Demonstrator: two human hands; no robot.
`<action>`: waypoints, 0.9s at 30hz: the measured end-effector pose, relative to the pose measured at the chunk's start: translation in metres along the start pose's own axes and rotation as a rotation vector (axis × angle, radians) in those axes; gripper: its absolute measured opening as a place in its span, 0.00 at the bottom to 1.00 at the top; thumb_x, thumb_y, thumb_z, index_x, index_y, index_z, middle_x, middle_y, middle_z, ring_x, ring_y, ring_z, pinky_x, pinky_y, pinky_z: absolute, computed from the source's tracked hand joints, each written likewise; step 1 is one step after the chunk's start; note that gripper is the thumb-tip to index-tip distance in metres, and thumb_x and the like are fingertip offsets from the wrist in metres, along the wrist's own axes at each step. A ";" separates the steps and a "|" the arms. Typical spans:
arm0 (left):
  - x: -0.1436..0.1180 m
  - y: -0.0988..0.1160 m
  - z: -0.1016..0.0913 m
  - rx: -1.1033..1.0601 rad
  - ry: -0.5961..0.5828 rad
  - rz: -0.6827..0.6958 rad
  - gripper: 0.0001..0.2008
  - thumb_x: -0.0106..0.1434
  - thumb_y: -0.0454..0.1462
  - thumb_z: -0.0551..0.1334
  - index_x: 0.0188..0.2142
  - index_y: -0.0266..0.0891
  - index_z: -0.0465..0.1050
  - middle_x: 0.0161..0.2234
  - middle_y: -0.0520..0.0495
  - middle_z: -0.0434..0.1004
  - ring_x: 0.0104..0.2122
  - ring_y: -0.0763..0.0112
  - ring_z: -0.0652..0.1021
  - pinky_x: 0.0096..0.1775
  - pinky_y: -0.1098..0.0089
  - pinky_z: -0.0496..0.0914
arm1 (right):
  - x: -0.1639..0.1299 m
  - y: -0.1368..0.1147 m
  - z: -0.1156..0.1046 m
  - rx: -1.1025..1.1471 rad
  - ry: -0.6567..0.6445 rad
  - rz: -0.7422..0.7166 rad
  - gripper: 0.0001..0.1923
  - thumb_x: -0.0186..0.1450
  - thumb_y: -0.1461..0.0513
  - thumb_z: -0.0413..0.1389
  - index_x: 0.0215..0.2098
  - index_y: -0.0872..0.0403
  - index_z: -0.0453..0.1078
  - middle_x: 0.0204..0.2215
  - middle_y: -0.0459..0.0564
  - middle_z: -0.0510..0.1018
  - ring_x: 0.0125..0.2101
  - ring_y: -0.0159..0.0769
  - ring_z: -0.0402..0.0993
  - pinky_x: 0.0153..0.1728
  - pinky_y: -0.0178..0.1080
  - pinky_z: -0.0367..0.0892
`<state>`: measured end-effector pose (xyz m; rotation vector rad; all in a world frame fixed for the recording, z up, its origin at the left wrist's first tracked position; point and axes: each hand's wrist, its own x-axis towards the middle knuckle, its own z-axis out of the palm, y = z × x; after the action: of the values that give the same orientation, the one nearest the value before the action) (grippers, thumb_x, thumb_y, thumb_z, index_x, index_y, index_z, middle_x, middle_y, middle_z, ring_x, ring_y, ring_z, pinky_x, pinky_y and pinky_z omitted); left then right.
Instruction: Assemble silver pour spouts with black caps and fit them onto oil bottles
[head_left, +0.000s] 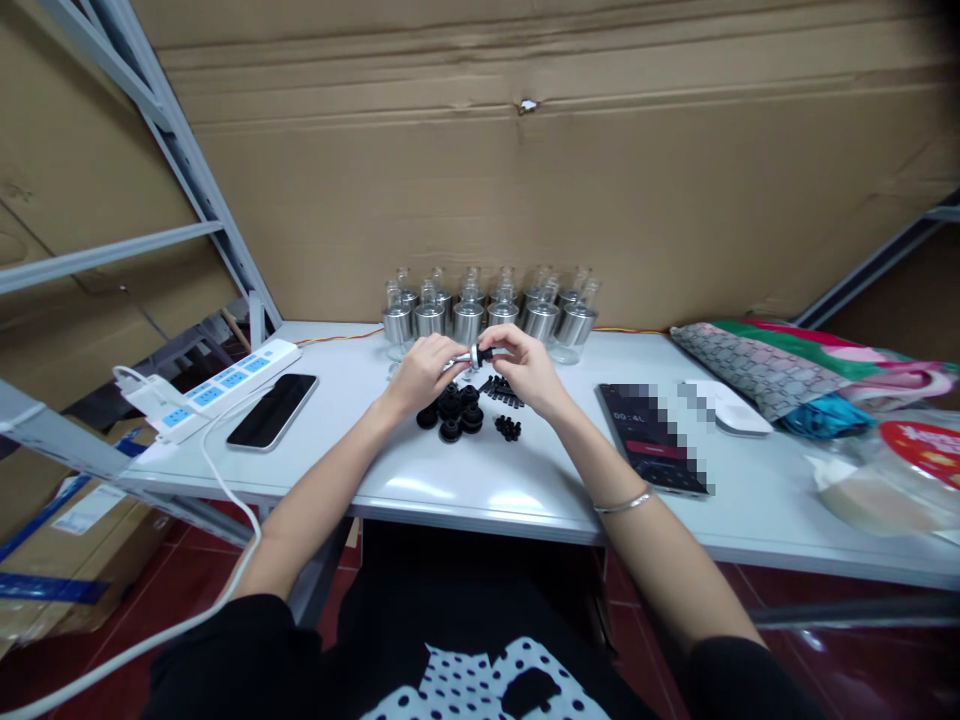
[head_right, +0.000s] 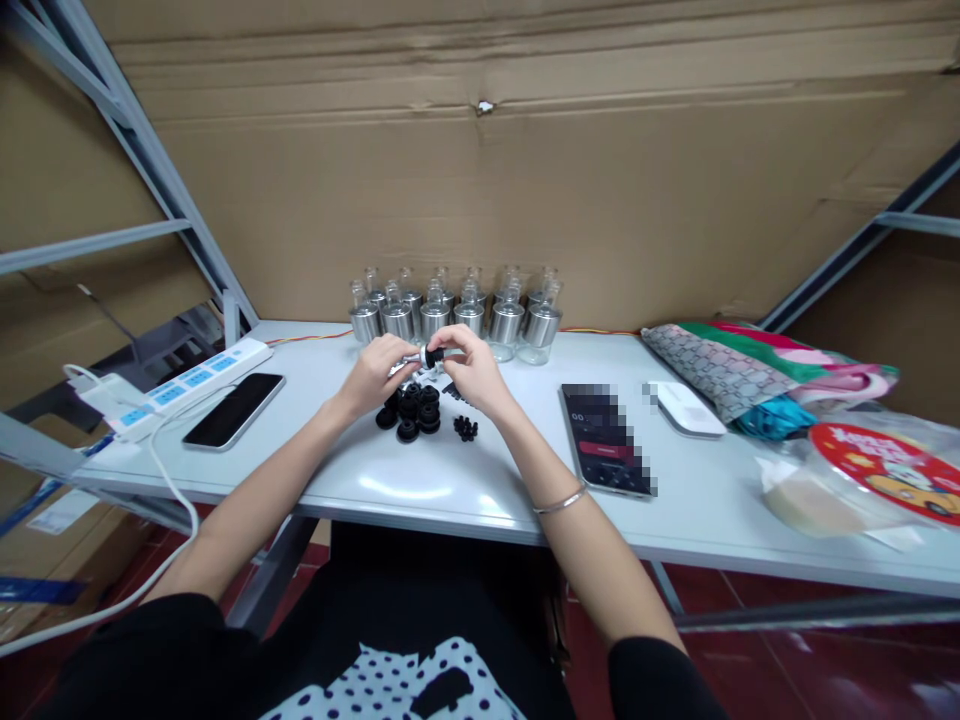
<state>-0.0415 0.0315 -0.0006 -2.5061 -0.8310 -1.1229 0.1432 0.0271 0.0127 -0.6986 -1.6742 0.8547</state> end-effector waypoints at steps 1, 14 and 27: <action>0.000 0.001 0.000 0.007 0.006 0.007 0.12 0.68 0.41 0.52 0.38 0.36 0.70 0.33 0.45 0.76 0.34 0.67 0.71 0.36 0.68 0.63 | 0.000 -0.001 0.000 0.005 0.020 0.006 0.10 0.50 0.66 0.51 0.31 0.53 0.66 0.35 0.48 0.70 0.38 0.33 0.69 0.37 0.37 0.66; 0.000 -0.001 -0.004 0.105 0.058 -0.031 0.14 0.68 0.44 0.50 0.40 0.39 0.71 0.31 0.45 0.73 0.33 0.66 0.70 0.35 0.66 0.60 | 0.000 -0.014 -0.005 0.062 -0.056 0.242 0.15 0.57 0.50 0.56 0.28 0.53 0.67 0.22 0.44 0.74 0.23 0.29 0.68 0.28 0.35 0.65; 0.004 -0.002 -0.008 0.101 -0.013 0.005 0.21 0.67 0.49 0.47 0.30 0.38 0.68 0.27 0.47 0.69 0.30 0.67 0.67 0.33 0.66 0.58 | 0.000 -0.011 -0.005 0.057 -0.119 0.141 0.21 0.55 0.45 0.59 0.30 0.54 0.67 0.19 0.41 0.68 0.22 0.28 0.64 0.28 0.35 0.64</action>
<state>-0.0455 0.0303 0.0076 -2.4343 -0.8618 -1.0371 0.1474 0.0212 0.0226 -0.7449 -1.7138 1.0576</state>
